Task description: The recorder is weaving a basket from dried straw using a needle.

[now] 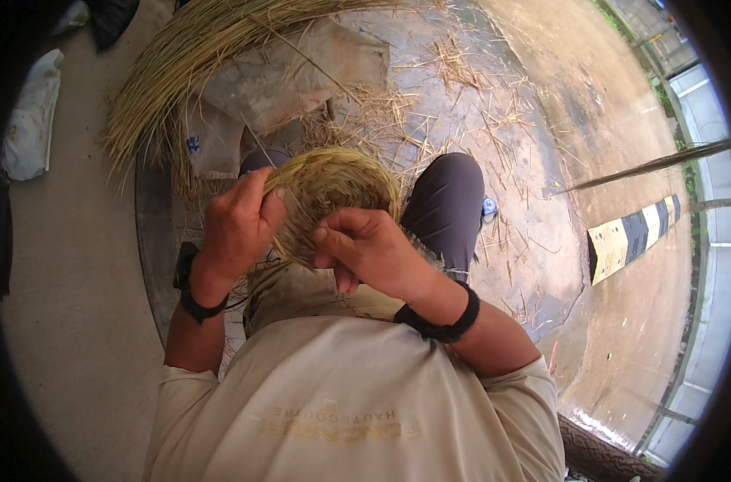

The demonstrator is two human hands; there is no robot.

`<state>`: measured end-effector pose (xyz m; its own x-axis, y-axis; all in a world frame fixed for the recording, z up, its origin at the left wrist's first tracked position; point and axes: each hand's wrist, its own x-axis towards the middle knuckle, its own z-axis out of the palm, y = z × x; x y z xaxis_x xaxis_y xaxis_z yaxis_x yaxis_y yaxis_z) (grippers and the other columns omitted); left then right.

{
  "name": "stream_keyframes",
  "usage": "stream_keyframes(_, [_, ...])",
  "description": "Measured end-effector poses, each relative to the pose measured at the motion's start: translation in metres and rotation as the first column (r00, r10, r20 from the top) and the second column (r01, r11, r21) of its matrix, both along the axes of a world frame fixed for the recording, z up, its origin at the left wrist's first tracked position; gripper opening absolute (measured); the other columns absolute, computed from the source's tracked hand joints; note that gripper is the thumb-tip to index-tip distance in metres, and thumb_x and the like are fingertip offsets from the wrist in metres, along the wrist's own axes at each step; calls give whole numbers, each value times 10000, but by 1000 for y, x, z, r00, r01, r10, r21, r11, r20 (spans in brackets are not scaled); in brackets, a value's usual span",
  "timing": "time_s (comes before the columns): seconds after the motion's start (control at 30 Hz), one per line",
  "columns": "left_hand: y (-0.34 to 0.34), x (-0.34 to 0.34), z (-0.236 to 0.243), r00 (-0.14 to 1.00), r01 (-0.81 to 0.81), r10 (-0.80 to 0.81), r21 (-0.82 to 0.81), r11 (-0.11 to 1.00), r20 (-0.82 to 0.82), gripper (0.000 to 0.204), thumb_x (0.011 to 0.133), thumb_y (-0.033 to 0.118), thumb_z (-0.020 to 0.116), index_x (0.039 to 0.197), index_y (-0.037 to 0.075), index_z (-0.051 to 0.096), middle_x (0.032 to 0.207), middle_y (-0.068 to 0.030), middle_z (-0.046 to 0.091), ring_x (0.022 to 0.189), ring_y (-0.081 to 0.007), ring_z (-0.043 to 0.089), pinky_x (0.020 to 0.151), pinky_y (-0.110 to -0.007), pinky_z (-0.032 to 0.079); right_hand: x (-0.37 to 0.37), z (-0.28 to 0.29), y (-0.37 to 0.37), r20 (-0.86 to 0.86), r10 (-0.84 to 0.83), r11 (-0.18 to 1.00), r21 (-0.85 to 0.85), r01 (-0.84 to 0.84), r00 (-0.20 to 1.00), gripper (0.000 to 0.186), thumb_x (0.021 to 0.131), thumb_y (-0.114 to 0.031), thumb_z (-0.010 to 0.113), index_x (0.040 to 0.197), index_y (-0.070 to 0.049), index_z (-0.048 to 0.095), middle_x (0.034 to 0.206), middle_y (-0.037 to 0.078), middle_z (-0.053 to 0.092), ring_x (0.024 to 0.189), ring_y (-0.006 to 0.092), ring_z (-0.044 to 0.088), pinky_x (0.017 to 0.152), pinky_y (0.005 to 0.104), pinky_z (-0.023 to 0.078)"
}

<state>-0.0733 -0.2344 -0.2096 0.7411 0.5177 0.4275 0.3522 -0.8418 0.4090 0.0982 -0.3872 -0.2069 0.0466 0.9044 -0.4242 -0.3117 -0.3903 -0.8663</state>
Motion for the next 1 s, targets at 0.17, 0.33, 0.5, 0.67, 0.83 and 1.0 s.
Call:
stream_keyframes(0.17, [1, 0, 0, 1000, 0, 0, 1, 1000, 14, 241, 927, 84, 666, 1139, -23, 623, 899, -223, 702, 807, -405, 714, 658, -457, 572, 2, 3, -7, 46, -15, 1000, 9, 15, 999, 192, 1054, -178, 604, 1046, 4, 665, 833, 62, 730, 530, 74, 620, 485, 221, 512])
stream_keyframes(0.33, [-1, 2, 4, 999, 26, -26, 8, 1000, 21, 259, 911, 82, 683, 1141, -21, 623, 910, -222, 704, 808, -405, 713, 659, -456, 573, 0, -2, 3, 88, 30, 1000, -7, -29, 996, 259, 1048, -186, 598, 1184, 32, 636, 856, 78, 729, 547, 95, 633, 482, 239, 523])
stream_keyframes(0.5, [-5, 4, 5, 999, 40, -41, 34, 999, 28, 279, 888, 98, 705, 1133, -8, 626, 893, -194, 704, 780, -383, 711, 643, -446, 575, -1, 4, 4, 90, 66, 998, -1, -66, 994, 369, 1038, -197, 608, 1323, 35, 571, 889, 91, 727, 553, 109, 642, 475, 253, 528])
stream_keyframes(0.67, [-7, 4, 1, 999, 35, -38, 73, 997, 34, 269, 873, 137, 724, 1096, 19, 632, 829, -127, 693, 711, -335, 699, 598, -427, 564, -2, 6, 8, 97, 45, 999, 12, -46, 994, 403, 1027, -202, 626, 1337, 45, 551, 895, 93, 728, 557, 111, 649, 476, 253, 529])
stream_keyframes(0.83, [-8, 3, -2, 999, 38, -40, 64, 997, 32, 221, 875, 151, 724, 1037, 42, 620, 795, -115, 670, 683, -323, 687, 570, -431, 552, -8, 2, 14, 86, 9, 999, 39, -12, 996, 351, 1020, -200, 642, 1267, 46, 600, 915, 76, 729, 581, 109, 665, 490, 239, 533])
stream_keyframes(1.0, [-10, 3, -4, 999, 52, -52, 61, 997, 9, 190, 881, 159, 723, 976, 60, 591, 761, -109, 648, 664, -320, 677, 559, -432, 545, -11, 1, 15, 12, -29, 999, 40, 29, 1000, 271, 1012, -159, 651, 1201, 35, 640, 964, 72, 727, 649, 108, 685, 520, 231, 547])
